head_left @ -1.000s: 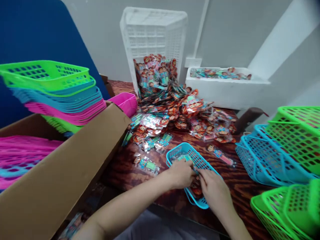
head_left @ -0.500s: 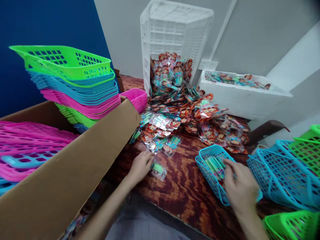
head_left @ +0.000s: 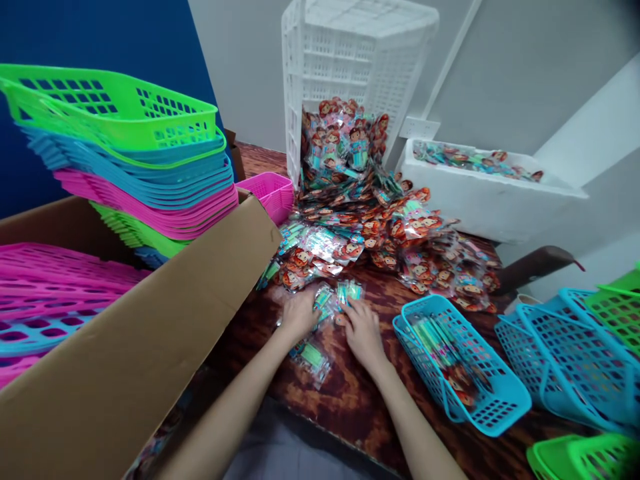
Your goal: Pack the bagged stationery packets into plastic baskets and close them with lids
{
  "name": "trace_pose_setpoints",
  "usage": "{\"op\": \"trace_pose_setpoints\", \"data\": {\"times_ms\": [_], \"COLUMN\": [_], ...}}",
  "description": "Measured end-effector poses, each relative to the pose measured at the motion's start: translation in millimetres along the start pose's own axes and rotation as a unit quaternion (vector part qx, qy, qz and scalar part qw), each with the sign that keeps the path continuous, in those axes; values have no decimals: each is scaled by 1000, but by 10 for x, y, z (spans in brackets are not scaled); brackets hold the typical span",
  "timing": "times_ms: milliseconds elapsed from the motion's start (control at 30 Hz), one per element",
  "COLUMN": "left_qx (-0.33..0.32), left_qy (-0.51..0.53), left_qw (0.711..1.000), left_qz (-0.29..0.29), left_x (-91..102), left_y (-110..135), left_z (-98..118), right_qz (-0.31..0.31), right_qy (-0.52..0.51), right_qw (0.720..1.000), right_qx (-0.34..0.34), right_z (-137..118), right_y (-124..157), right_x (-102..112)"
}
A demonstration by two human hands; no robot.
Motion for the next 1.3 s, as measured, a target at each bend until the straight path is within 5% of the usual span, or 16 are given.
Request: {"op": "trace_pose_setpoints", "data": {"times_ms": [233,300,500,733,933,1000,1133,1300], "left_qx": [20,43,86,124,130,107,46,18], "left_qy": [37,64,223,479,573,601,643,677], "left_qw": [999,996,970,868,806,791,764,731], "left_qz": [-29,-48,-35,51,66,40,-13,-80], "left_x": [-16,-62,-216,-433,-508,-515,-443,-335], "left_y": [138,95,66,174,273,315,455,674], "left_z": [132,140,46,56,115,231,475,447], "right_qz": [108,127,100,59,-19,-39,-46,-45], "right_qy": [-12,-102,-353,-567,-744,-737,-655,-615], "right_qw": [976,957,864,750,587,604,705,754], "right_qx": [-189,-241,-345,-337,-317,-300,-269,-227], "right_z": [302,291,449,387,102,13,-66,-45], "right_y": [75,-6,-81,215,320,288,217,215], "right_x": [213,153,51,196,296,253,109,113]}}
Point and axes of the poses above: each hand's wrist, its own y-axis away from the middle knuckle, its own x-axis out of the back of the hand, z = x × y, the point moved 6 cm from there along -y, towards the middle knuckle, and after that the axes turned 2 degrees about -y, right-handed, at the moved point
